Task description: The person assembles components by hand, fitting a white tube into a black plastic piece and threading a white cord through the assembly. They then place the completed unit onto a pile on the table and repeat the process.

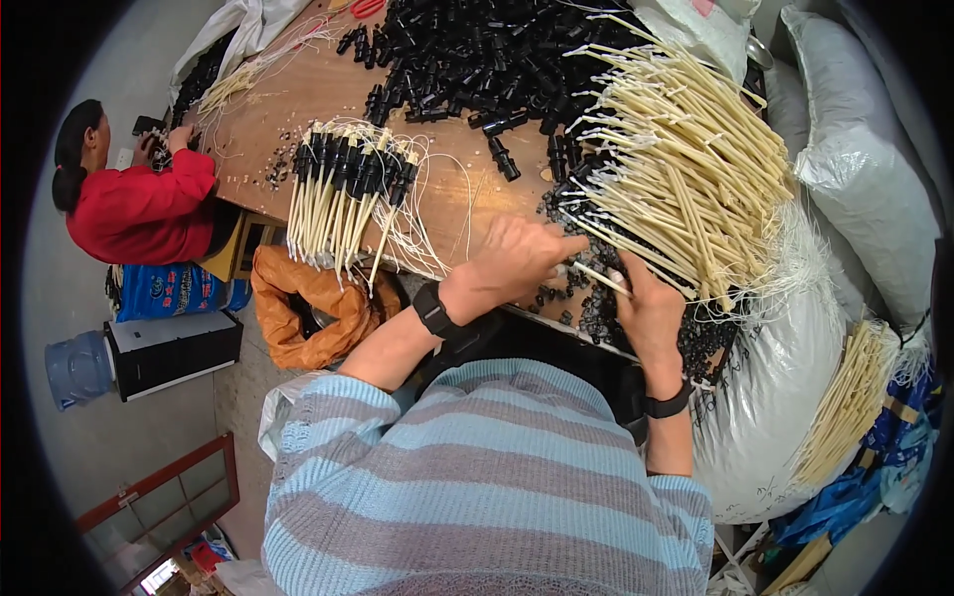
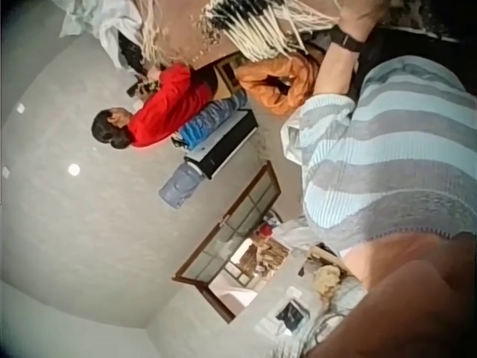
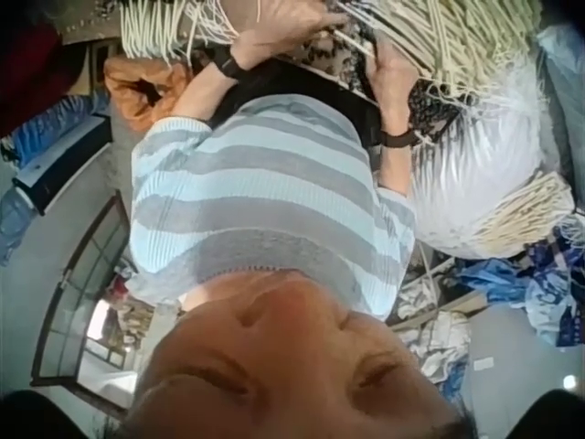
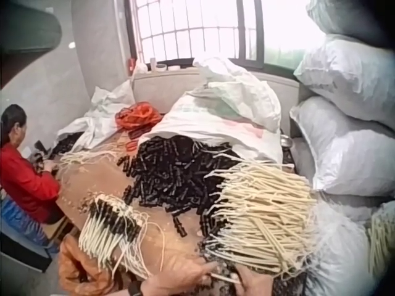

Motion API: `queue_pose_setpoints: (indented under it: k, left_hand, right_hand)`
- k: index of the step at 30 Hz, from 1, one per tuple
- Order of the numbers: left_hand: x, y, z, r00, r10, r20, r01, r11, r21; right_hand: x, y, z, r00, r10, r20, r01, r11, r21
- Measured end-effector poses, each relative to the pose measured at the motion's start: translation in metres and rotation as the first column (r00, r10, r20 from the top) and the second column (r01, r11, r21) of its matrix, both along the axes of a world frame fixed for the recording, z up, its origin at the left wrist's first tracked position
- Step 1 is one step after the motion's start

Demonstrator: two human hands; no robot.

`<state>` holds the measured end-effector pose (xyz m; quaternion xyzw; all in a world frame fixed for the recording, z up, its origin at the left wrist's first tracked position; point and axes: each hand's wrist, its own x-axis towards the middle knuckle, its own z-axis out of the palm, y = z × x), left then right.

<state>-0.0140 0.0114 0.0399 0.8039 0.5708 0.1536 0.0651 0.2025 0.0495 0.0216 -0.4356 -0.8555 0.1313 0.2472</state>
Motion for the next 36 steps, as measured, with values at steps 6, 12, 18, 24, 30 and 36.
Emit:
queue_pose_setpoints:
  k: [6,12,18,24,30,36]
  left_hand:
    - [0.004,-0.008,-0.021,0.939,-0.15,0.308,0.137,0.989,0.064]
    - [-0.026,-0.01,-0.049,0.743,0.421,0.52,-0.284,0.902,-0.325]
    - [0.0,-0.008,-0.047,0.444,0.442,0.779,-0.141,0.893,-0.427]
    - [-0.002,-0.014,-0.045,0.742,0.317,0.591,-0.167,0.941,-0.295]
    - [-0.004,-0.018,-0.041,0.854,0.216,0.473,-0.123,0.968,-0.22]
    - [0.001,-0.018,-0.035,0.859,0.166,0.484,-0.047,0.967,-0.249]
  right_hand:
    - [-0.014,0.01,-0.005,0.955,0.05,-0.293,-0.082,0.992,-0.097]
    - [0.004,0.002,0.02,0.718,-0.086,-0.691,-0.493,0.637,-0.592]
    - [-0.037,-0.017,0.002,0.976,0.124,-0.181,-0.169,0.951,-0.258]
    - [-0.033,-0.019,-0.003,0.973,0.099,-0.21,-0.132,0.98,-0.148]
    - [-0.034,-0.018,-0.003,0.973,0.056,-0.225,-0.082,0.991,-0.11]
    - [-0.033,-0.017,-0.012,0.95,0.09,-0.298,-0.137,0.981,-0.14]
